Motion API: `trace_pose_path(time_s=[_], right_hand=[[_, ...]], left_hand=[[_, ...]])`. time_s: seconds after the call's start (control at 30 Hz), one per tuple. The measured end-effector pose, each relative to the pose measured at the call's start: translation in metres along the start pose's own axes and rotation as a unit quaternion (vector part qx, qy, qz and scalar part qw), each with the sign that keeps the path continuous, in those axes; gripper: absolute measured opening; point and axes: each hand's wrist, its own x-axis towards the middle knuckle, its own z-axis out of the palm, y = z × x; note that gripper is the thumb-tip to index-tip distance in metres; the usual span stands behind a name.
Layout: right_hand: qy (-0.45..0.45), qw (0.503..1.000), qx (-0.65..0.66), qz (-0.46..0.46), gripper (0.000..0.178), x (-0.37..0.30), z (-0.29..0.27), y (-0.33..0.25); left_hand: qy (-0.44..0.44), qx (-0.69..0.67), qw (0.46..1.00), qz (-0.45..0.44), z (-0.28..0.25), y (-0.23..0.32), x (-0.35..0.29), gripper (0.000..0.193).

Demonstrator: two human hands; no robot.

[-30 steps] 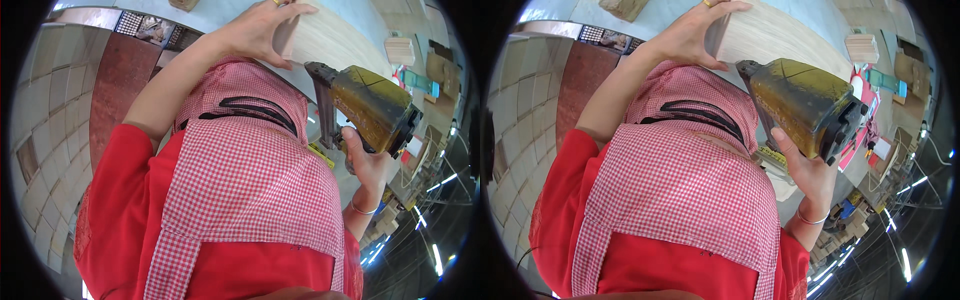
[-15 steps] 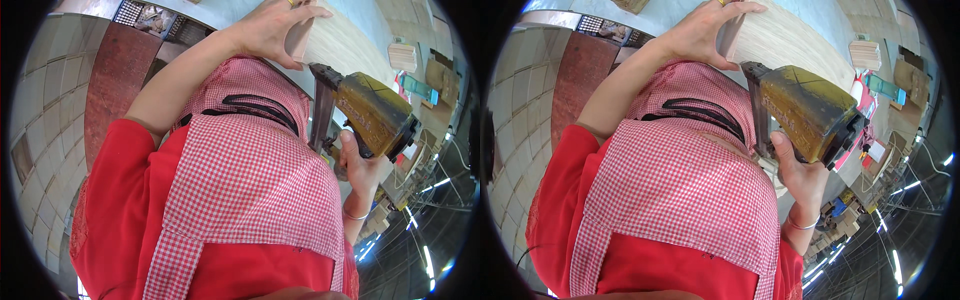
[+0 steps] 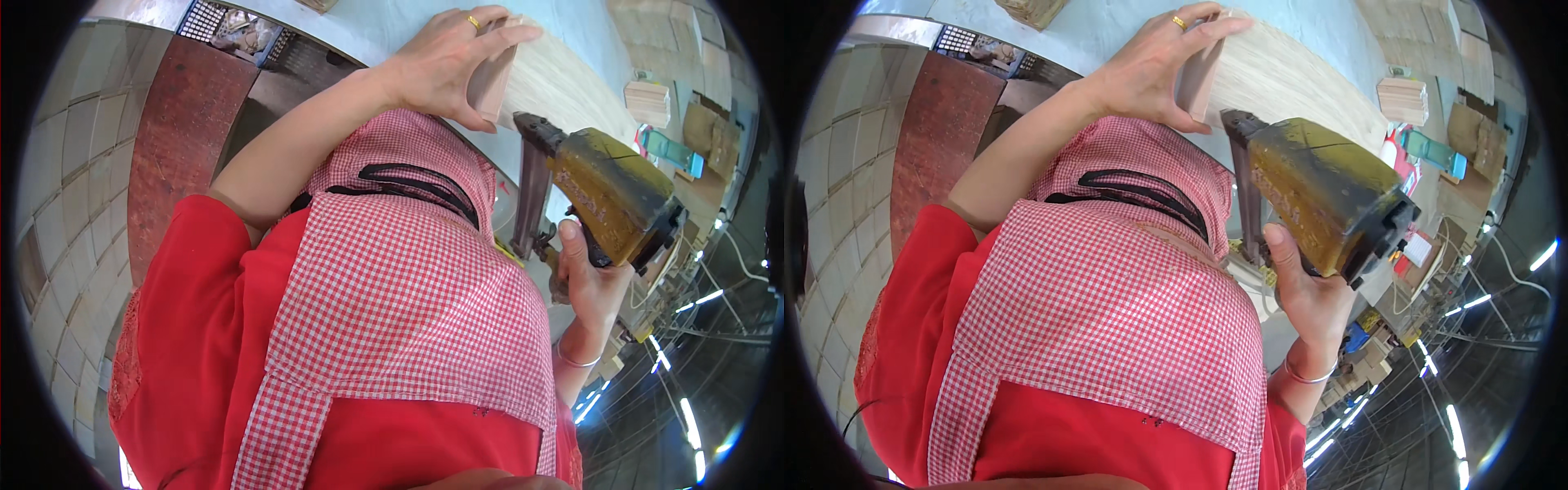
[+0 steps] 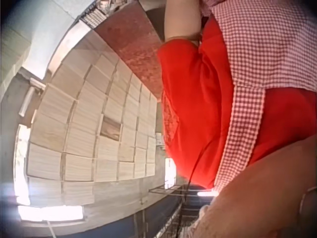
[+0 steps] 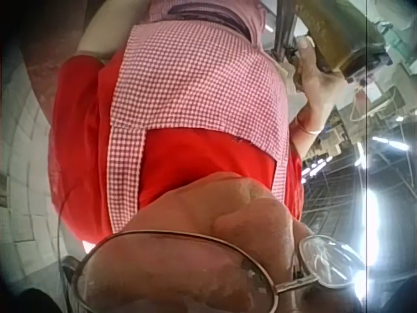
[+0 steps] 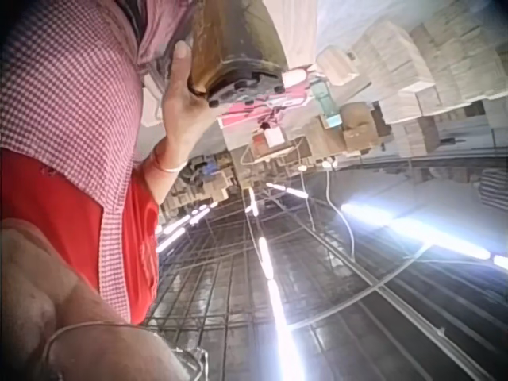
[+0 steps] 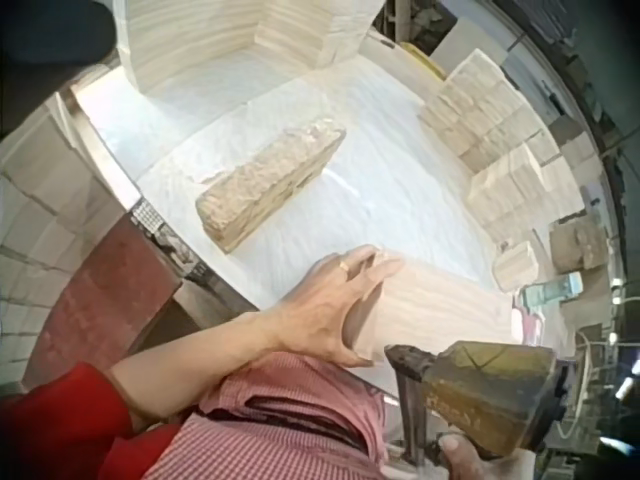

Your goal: Assembling wooden boxes by gluing components and securing them with a pneumatic staple gun.

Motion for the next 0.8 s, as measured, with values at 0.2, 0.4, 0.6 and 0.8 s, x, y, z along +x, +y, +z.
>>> trace_pose_path(time_s=[0.2,0.4,0.6,0.8], right_hand=[[-0.003,0.998,-0.021,0.063,0.031,0.033,-0.003,-0.039],[-0.016,0.999,-0.037,0.011,0.028,0.05,-0.007,-0.028],[-0.035,0.997,-0.058,-0.035,0.025,0.06,-0.007,-0.026],[-0.042,0.997,-0.067,-0.018,0.025,0.061,-0.007,-0.029]], left_hand=[[0.131,0.017,0.99,0.051,0.026,-0.016,-0.011,0.122],[0.121,0.039,0.991,0.029,0.026,-0.011,-0.012,0.136],[0.122,0.04,0.991,0.023,0.026,-0.011,-0.012,0.138],[0.129,0.047,0.99,0.03,0.028,-0.011,-0.013,0.138]])
